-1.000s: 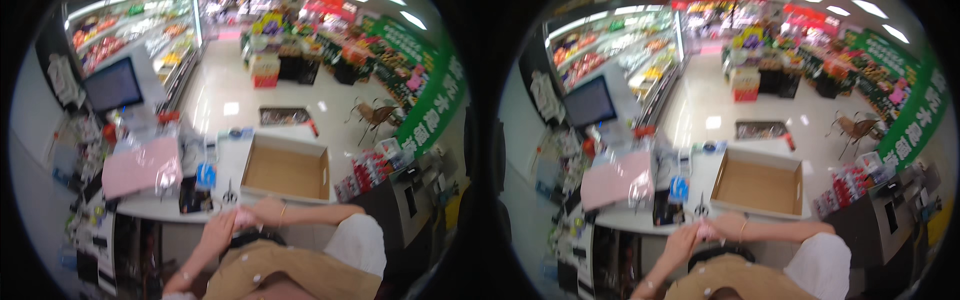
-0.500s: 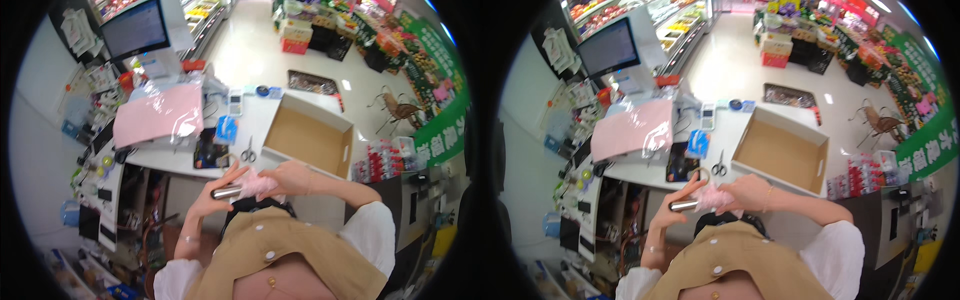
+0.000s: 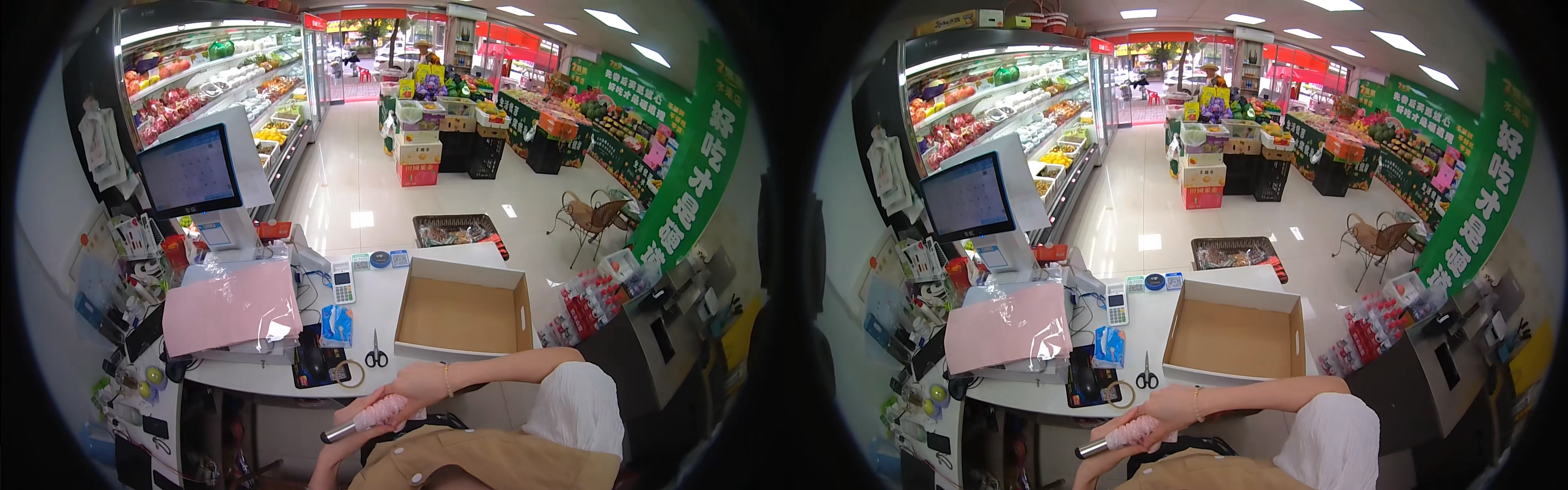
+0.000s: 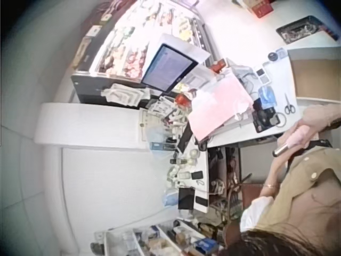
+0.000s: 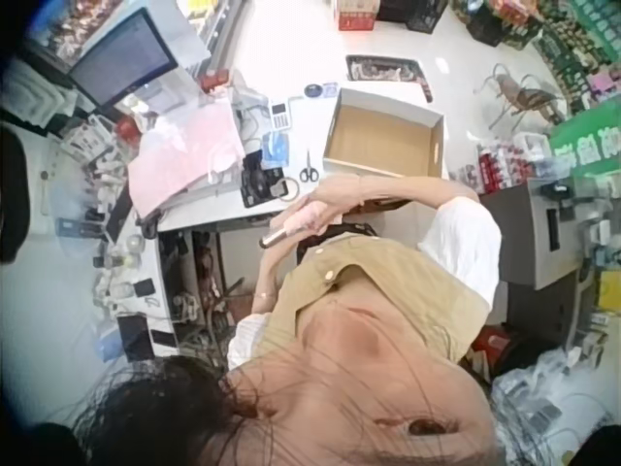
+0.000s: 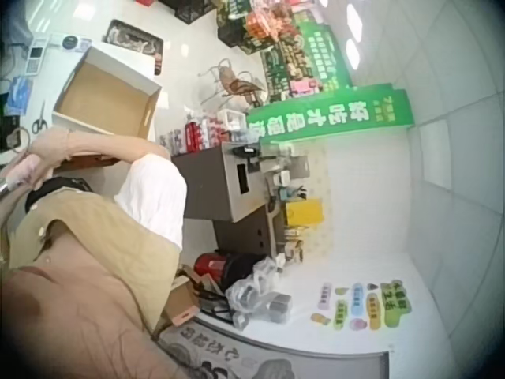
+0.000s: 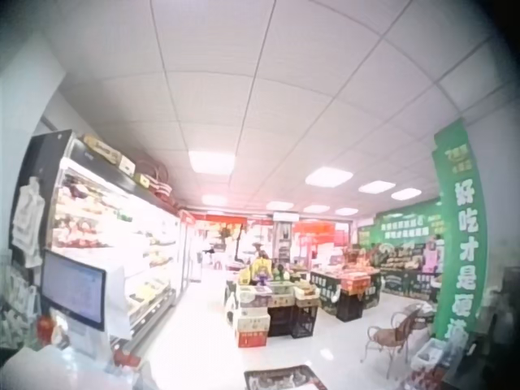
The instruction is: The person assembles a cardboard box by folding and taping its edges. They then retrieve a pink sheet from a shelf, place it on the counter, and begin rolling it into a cylindrical shape.
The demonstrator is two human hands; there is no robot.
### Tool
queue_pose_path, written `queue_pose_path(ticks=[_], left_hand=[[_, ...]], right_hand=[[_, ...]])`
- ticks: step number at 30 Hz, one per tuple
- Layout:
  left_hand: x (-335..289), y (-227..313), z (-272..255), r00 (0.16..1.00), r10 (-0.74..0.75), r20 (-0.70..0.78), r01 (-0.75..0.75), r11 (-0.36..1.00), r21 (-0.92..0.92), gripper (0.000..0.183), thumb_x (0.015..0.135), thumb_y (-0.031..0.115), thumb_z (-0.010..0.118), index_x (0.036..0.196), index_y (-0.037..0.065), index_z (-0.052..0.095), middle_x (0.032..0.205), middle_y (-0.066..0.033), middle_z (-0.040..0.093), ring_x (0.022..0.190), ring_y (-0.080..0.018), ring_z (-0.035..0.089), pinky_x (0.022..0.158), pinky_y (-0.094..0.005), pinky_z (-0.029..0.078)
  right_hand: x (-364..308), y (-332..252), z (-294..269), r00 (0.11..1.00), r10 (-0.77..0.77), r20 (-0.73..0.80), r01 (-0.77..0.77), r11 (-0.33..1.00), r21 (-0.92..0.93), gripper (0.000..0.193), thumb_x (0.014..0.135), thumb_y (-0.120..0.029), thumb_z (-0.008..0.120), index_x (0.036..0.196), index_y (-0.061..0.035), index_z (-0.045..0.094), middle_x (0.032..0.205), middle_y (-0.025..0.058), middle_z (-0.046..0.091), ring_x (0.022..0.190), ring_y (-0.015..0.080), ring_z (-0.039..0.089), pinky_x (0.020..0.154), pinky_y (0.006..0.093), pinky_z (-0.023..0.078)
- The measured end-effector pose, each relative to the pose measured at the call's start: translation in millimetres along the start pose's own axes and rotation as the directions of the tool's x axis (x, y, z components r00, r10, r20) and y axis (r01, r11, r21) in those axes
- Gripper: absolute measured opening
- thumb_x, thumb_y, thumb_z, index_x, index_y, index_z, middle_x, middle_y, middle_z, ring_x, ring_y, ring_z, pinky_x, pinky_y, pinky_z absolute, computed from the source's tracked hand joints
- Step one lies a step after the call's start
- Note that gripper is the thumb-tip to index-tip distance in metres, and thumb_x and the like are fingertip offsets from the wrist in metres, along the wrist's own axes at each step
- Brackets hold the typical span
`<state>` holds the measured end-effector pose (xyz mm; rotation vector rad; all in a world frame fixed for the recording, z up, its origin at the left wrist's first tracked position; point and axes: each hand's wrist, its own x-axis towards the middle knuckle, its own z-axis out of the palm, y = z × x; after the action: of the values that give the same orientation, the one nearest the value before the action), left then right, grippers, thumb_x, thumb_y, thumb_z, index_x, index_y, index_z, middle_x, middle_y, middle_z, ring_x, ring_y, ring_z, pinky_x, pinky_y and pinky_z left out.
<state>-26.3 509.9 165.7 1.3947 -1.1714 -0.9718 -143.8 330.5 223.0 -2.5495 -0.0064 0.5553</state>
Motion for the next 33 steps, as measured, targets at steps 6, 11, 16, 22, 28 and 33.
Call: queue_pose_path(ticks=[6, 11, 16, 22, 28, 33], left_hand=[[-13.2, -8.5, -11.4, 0.976, 0.002, -0.216, -0.034, 0.989, -0.143, 0.042, 0.076, 0.007, 0.076, 0.116, -0.001, 0.064, 0.102, -0.0078, 0.069, 0.09, -0.0113, 0.063, 0.082, -0.0282, 0.052], [-8.7, -30.1, -28.2, 0.953, -0.113, -0.281, 0.001, 0.929, -0.369, 0.03, 0.077, 0.003, 0.072, 0.107, -0.002, 0.065, 0.097, -0.0058, 0.067, 0.086, -0.0128, 0.063, 0.078, -0.0288, 0.052], [-58.0, -81.8, -65.1, 0.857, -0.167, -0.487, -0.191, 0.775, -0.602, 0.041, 0.079, 0.002, 0.066, 0.118, -0.003, 0.056, 0.115, -0.0106, 0.062, 0.105, -0.0187, 0.06, 0.095, -0.0342, 0.046], [-56.4, -65.0, -80.0, 0.844, -0.166, -0.51, -0.128, 0.861, -0.492, 0.044, 0.078, -0.004, 0.065, 0.122, -0.004, 0.057, 0.12, -0.0097, 0.061, 0.113, -0.0206, 0.057, 0.097, -0.0351, 0.044], [-19.5, -55.5, -72.8, 0.861, 0.095, -0.499, -0.189, 0.972, -0.141, 0.035, 0.075, -0.006, 0.069, 0.11, -0.003, 0.065, 0.117, -0.0101, 0.063, 0.115, -0.0231, 0.055, 0.096, -0.0345, 0.044], [-12.0, -57.8, -71.3, 0.879, 0.025, -0.475, -0.111, 0.982, -0.154, 0.034, 0.074, -0.005, 0.069, 0.108, -0.006, 0.065, 0.118, -0.0145, 0.062, 0.112, -0.0225, 0.056, 0.093, -0.0321, 0.044]], right_hand=[[-4.2, -32.9, -48.3, 0.998, -0.016, 0.062, -0.009, 0.927, 0.376, 0.07, 0.072, -0.052, 0.075, 0.113, -0.0007, 0.05, 0.073, 0.0201, 0.065, 0.069, 0.0328, 0.065, 0.062, 0.0395, 0.051], [1.1, 16.0, -44.9, 0.975, -0.152, -0.162, 0.167, 0.983, 0.081, 0.071, 0.078, -0.056, 0.068, 0.115, 0.0027, 0.051, 0.089, 0.0245, 0.064, 0.083, 0.04, 0.062, 0.07, 0.0435, 0.048], [-28.8, 42.2, -88.8, 0.996, -0.082, 0.04, 0.07, 0.968, 0.239, 0.044, 0.089, -0.043, 0.063, 0.105, -0.0021, 0.058, 0.069, 0.0102, 0.058, 0.063, 0.0221, 0.056, 0.057, 0.0342, 0.044], [32.5, 117.1, -7.3, 0.787, 0.577, -0.219, -0.228, 0.601, 0.766, 0.027, 0.094, -0.029, 0.056, 0.101, -0.0025, 0.053, 0.072, 0.0031, 0.053, 0.054, 0.0068, 0.051, 0.044, 0.0242, 0.041], [219.2, 173.4, 126.3, 0.448, 0.702, -0.554, -0.526, 0.708, 0.472, 0.051, 0.083, -0.001, 0.05, 0.127, 0.0089, 0.026, 0.115, 0.032, 0.045, 0.096, 0.0466, 0.056, 0.085, 0.0497, 0.048], [207.3, 190.8, 120.6, 0.46, 0.615, -0.64, -0.549, 0.764, 0.34, 0.031, 0.091, -0.017, 0.052, 0.11, 0.0077, 0.051, 0.112, 0.0272, 0.051, 0.097, 0.0398, 0.056, 0.082, 0.0448, 0.049]])
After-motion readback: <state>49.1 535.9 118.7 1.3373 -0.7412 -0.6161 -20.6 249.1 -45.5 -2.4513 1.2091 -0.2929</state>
